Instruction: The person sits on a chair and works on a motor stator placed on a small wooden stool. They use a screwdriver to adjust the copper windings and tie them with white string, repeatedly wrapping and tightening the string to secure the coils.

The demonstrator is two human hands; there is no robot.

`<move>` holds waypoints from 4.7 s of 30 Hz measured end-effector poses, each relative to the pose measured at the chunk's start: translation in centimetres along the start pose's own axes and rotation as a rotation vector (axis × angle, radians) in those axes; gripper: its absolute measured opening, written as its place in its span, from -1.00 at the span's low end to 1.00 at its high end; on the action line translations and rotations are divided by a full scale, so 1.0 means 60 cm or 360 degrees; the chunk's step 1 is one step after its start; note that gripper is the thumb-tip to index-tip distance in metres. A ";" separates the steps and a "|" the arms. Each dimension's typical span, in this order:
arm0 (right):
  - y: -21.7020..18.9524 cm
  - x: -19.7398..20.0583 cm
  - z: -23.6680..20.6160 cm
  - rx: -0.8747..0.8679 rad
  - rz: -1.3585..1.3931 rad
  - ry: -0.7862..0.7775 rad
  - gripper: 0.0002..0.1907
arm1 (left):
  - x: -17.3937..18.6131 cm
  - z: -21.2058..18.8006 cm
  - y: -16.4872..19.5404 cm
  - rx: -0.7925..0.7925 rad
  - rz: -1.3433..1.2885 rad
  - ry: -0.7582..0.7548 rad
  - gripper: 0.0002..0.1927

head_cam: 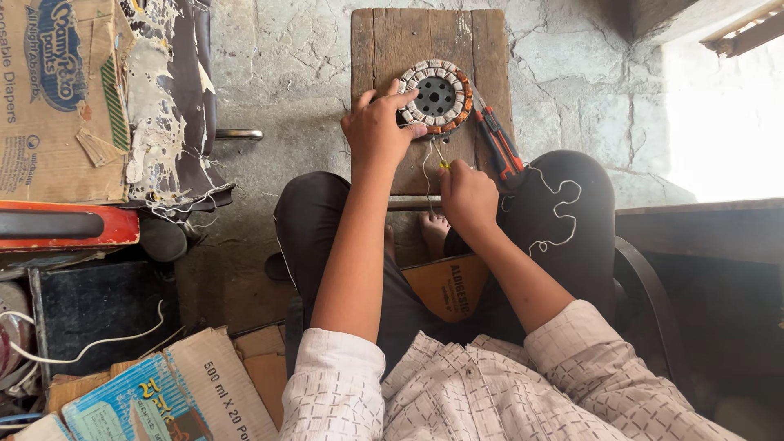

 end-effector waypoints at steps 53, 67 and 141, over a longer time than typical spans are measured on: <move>0.083 0.109 0.053 -0.0466 0.0174 0.0031 -0.66 | 0.024 0.004 0.003 -0.0278 -0.1216 0.0519 -0.80; 0.116 0.102 0.177 -0.0360 -0.0193 0.0202 -0.80 | 0.120 -0.010 0.001 -0.0341 -0.1732 0.0795 -0.81; -0.010 0.242 0.142 0.0339 0.1328 0.0090 -0.88 | 0.051 0.001 0.086 -0.0137 0.0332 -0.0205 -0.62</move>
Point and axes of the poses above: each hand's wrist, its own z-axis towards the middle knuckle, its own x-axis out of the back of the hand, y = z × x, the point moved 10 cm from there along z, towards the middle knuckle, and after that the axes turned 7 degrees about -x, right-handed, at the moved point
